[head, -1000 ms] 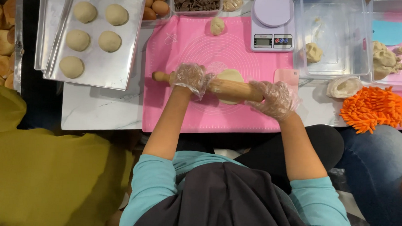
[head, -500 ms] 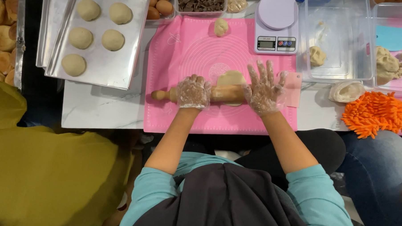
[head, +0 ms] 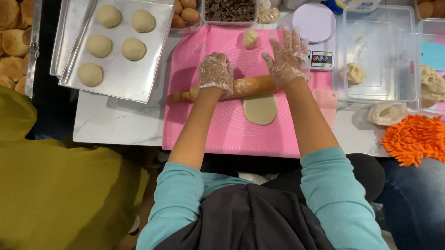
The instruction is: Rolling out small pieces of dough with a rolling pin and then shaping them by hand on a silicone mat.
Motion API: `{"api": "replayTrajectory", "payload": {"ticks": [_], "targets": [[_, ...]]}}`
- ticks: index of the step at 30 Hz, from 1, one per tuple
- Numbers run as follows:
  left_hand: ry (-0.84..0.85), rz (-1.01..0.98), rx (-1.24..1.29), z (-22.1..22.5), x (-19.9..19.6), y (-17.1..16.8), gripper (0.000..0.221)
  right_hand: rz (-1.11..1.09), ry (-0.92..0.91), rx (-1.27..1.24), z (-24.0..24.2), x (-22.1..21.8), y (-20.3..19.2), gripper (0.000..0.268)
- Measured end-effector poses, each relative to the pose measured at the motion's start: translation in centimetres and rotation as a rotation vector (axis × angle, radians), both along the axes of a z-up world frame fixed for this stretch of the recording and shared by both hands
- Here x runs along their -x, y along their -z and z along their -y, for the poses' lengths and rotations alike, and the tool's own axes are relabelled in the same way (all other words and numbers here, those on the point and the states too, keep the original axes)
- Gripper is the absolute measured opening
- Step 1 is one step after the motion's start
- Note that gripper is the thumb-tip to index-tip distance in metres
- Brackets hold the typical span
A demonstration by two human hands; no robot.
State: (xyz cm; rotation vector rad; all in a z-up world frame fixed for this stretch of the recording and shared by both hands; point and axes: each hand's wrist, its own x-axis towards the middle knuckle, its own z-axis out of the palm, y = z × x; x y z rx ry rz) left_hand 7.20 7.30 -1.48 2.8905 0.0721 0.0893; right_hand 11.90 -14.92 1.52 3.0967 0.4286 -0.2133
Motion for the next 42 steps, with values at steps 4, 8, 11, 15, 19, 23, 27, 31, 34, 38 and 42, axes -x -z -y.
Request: {"api": "replayTrajectory", "payload": {"ticks": [4,8,11,15,19,23,27,31,34,38,42], "targets": [[0.01,-0.161,0.077,0.8,1.2,-2.5,0.034,-0.154,-0.005,0.14,-1.1,2.4,-5.2,0.064],[0.038,-0.509,0.072,1.9,3.9,-5.1,0.06,-0.109,-0.033,0.017,1.1,4.3,-1.5,0.064],[0.114,-0.461,-0.023,1.9,5.9,-3.7,0.049,-0.047,-0.045,-0.011,1.9,6.9,-0.8,0.065],[0.17,-0.275,-0.034,1.8,8.6,-0.8,0.051,0.036,-0.038,-0.031,2.6,9.7,1.1,0.066],[0.251,-0.014,-0.052,1.3,10.4,7.2,0.042,0.025,-0.054,-0.036,3.8,12.8,3.7,0.072],[0.236,0.225,-0.099,1.6,13.4,11.0,0.058,0.078,-0.086,-0.03,4.9,15.7,4.6,0.078],[0.268,0.37,-0.115,1.7,15.6,10.5,0.078,0.136,-0.099,-0.133,6.5,18.2,7.3,0.077],[0.361,0.317,-0.16,0.2,14.8,9.4,0.085,0.5,-0.234,-0.402,7.5,19.2,9.9,0.073],[0.405,-0.168,-0.133,0.0,14.5,3.9,0.078,0.505,-0.207,-1.008,7.2,18.6,8.4,0.033],[0.226,-0.352,-0.064,-0.9,16.1,-5.7,0.073,0.68,-0.156,-1.302,5.6,15.2,8.4,0.037],[-0.059,-0.352,0.086,-1.9,17.2,-10.1,0.067,0.327,-0.04,-0.373,2.9,14.1,8.6,0.059]]}}
